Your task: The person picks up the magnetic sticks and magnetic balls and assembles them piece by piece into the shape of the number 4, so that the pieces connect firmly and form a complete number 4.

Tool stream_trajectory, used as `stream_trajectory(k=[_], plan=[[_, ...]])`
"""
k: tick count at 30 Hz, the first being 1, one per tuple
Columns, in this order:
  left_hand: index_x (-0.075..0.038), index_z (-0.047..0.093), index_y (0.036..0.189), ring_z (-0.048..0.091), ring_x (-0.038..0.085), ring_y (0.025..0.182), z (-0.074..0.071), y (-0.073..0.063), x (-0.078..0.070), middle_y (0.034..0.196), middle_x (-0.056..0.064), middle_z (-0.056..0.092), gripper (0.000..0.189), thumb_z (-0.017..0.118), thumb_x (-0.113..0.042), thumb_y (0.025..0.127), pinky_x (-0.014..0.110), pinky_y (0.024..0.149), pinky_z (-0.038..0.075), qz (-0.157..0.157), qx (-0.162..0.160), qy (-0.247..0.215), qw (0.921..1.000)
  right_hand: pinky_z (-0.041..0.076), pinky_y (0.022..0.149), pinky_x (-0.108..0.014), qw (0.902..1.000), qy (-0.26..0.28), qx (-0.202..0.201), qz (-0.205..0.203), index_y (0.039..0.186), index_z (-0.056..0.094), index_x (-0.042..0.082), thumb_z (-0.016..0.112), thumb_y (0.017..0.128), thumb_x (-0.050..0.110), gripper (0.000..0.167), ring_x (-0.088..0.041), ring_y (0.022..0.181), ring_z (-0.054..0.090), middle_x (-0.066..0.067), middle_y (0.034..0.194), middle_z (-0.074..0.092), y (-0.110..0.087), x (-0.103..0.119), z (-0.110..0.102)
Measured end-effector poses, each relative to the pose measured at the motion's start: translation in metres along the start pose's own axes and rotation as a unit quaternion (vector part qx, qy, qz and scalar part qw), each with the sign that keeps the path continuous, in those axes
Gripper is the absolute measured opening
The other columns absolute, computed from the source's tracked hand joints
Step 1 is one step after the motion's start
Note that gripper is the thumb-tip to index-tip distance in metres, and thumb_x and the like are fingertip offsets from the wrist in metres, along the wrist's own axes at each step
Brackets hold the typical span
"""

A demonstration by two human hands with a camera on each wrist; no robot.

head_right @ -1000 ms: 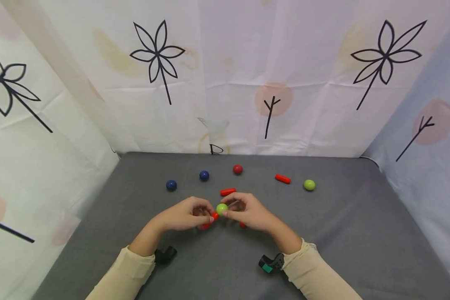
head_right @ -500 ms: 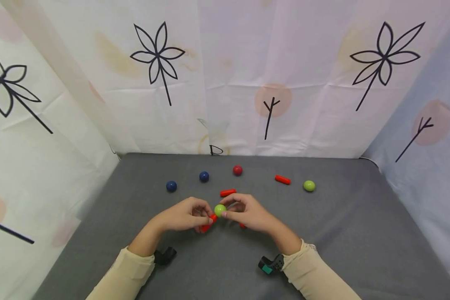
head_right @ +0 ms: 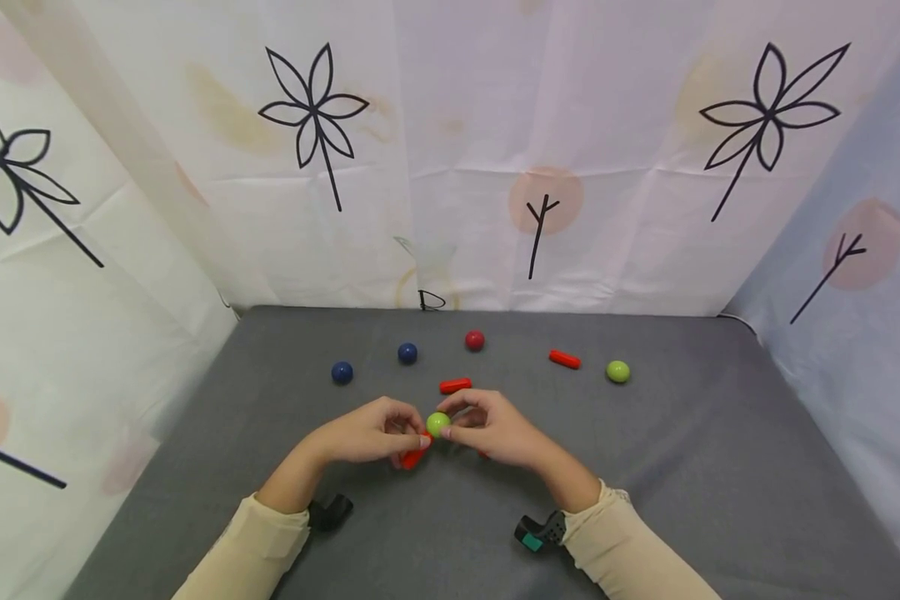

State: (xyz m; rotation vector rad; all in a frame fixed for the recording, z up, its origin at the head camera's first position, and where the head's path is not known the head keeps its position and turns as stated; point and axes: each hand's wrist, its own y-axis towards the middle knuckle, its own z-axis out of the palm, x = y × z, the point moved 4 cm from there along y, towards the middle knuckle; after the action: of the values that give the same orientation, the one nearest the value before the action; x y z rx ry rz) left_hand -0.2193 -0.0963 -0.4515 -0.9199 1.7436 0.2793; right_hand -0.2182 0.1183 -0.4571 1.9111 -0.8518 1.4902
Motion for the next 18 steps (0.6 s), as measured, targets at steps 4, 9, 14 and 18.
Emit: stream_trajectory(k=[4, 9, 14, 18], plan=[[-0.009, 0.076, 0.103, 0.07, 0.016, 0.072, 0.0002, 0.0008, 0.0013, 0.084, 0.0, 0.071, 0.016, 0.067, -0.023, 0.105, 0.034, 0.071, 0.064, -0.006, 0.013, 0.002, 0.9999, 0.061, 0.079, -0.032, 1.0, -0.003, 0.009, -0.002, 0.134, 0.067, 0.001, 0.071, 0.103, 0.01, 0.032, -0.039, 0.113, 0.074, -0.021, 0.132, 0.069, 0.0004, -0.0014, 0.002], [-0.008, 0.077, 0.101, 0.07, 0.016, 0.073, 0.0003, 0.002, 0.0049, 0.084, 0.001, 0.07, 0.017, 0.067, -0.022, 0.106, 0.032, 0.072, 0.063, 0.002, 0.022, 0.004, 0.9997, 0.06, 0.078, -0.026, 0.9998, 0.004, 0.019, -0.003, 0.136, 0.064, -0.006, 0.069, 0.103, 0.007, 0.036, -0.042, 0.116, 0.072, -0.025, 0.136, 0.067, 0.0002, -0.0035, 0.004], [-0.007, 0.075, 0.1, 0.07, 0.016, 0.074, 0.0005, 0.0024, 0.0079, 0.083, 0.001, 0.07, 0.018, 0.067, -0.022, 0.106, 0.032, 0.073, 0.063, 0.002, 0.025, -0.001, 0.9997, 0.062, 0.087, -0.026, 0.9996, 0.012, 0.024, -0.006, 0.135, 0.065, -0.004, 0.07, 0.103, 0.007, 0.034, -0.044, 0.117, 0.071, -0.026, 0.136, 0.067, 0.0005, -0.0042, 0.0055], [-0.007, 0.075, 0.1, 0.07, 0.016, 0.074, -0.0002, 0.0031, 0.0081, 0.083, 0.0, 0.07, 0.019, 0.065, -0.022, 0.106, 0.032, 0.073, 0.063, 0.0, 0.025, -0.003, 0.9997, 0.062, 0.088, -0.027, 0.9996, 0.001, 0.022, -0.017, 0.134, 0.067, -0.001, 0.069, 0.104, 0.008, 0.032, -0.043, 0.117, 0.072, -0.024, 0.134, 0.069, 0.0009, -0.0024, 0.0044]])
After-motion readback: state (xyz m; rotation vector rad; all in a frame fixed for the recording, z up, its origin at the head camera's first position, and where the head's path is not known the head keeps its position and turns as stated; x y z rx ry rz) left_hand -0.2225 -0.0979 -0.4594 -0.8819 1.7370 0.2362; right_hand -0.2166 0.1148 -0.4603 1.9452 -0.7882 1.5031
